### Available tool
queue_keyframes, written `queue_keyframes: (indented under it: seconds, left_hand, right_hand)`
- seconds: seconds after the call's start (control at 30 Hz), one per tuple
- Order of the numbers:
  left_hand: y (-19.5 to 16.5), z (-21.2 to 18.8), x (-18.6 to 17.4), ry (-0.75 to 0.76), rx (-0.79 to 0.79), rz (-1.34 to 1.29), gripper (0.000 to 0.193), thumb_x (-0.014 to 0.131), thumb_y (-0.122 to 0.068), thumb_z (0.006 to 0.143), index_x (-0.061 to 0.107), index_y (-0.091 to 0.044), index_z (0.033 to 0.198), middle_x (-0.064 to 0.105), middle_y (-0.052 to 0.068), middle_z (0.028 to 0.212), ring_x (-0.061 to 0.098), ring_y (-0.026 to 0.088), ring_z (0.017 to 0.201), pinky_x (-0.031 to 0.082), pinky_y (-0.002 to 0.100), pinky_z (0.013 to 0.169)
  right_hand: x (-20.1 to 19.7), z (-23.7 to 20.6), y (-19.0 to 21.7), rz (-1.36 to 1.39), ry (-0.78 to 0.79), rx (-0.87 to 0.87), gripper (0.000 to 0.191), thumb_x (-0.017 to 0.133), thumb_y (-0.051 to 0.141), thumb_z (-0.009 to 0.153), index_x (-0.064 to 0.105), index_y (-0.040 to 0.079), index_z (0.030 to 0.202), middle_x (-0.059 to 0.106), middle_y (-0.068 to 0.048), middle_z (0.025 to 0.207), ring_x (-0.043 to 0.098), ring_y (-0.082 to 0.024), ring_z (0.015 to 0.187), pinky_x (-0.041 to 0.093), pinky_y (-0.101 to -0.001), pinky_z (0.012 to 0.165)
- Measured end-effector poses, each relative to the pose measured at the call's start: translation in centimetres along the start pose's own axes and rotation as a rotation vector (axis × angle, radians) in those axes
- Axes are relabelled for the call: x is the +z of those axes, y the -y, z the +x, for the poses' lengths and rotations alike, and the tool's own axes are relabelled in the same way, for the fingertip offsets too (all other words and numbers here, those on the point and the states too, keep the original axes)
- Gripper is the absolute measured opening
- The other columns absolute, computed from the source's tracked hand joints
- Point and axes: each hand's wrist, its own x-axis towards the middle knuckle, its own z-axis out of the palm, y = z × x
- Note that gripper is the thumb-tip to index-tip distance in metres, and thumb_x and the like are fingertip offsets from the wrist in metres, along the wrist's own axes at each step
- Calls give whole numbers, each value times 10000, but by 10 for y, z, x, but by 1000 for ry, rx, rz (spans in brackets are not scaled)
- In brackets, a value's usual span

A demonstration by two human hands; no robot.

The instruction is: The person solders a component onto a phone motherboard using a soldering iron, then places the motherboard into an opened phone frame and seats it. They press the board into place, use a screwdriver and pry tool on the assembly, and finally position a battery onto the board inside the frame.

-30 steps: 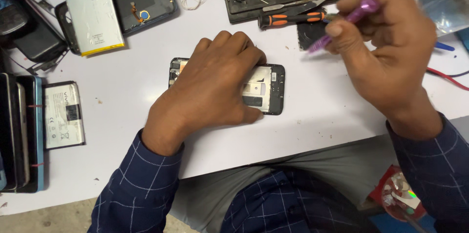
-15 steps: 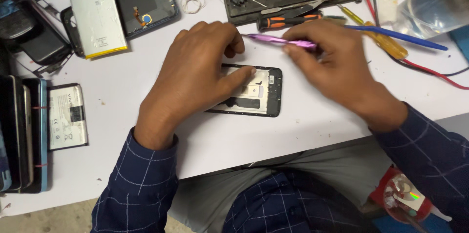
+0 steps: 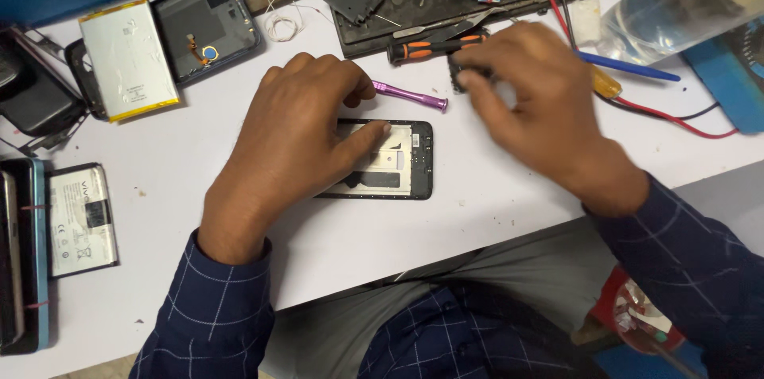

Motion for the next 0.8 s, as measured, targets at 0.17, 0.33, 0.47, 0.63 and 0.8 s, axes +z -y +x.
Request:
queue_keyframes:
  seconds: [0.17,0.33,0.47,0.63,0.8]
  left_hand:
    - [1,-2,0,-21,10,24,268,841,-241,815,693,-54,937,675,72,829,589,272,830,416,417,772]
    - [2,0,0,-23,-2,32,261,834,-235,816,694,-51,937,677,75,830,591,272,831,416,416,767]
    - [2,1,1,-18,-10,35,252,828,-232,822,700,-53,946,686,75,844,597,270,837,417,415,761]
    - [3,1,0,-29,-12,40,247,824,-230,830,701,-52,951,689,75,850,601,267,843,419,414,774]
    - [3,1,1,-24,-15,43,247,823,-227,833,704,-52,958,688,73,854,600,268,848,416,413,771]
  right_hand:
    - [-20,1,-20,-127,11,10,135,753,75,1001,742,22,1124,672,-111,1048,618,-235,913,506,-363,770]
    - [-28,16,-24,-262,39,-70,176,785,87,942,751,45,1110,652,-101,1031,590,-281,974,499,-410,813]
    - [-19,30,-22,-239,130,-79,241,809,112,882,761,60,1112,638,-106,1014,572,-306,972,492,-416,747]
    - [-12,46,-26,-293,116,-202,233,736,44,906,759,81,1135,659,-61,1064,572,-278,1079,510,-386,892]
    - [-17,63,-30,-421,281,-254,202,799,131,815,782,77,1009,697,-56,960,597,-274,984,512,-407,810]
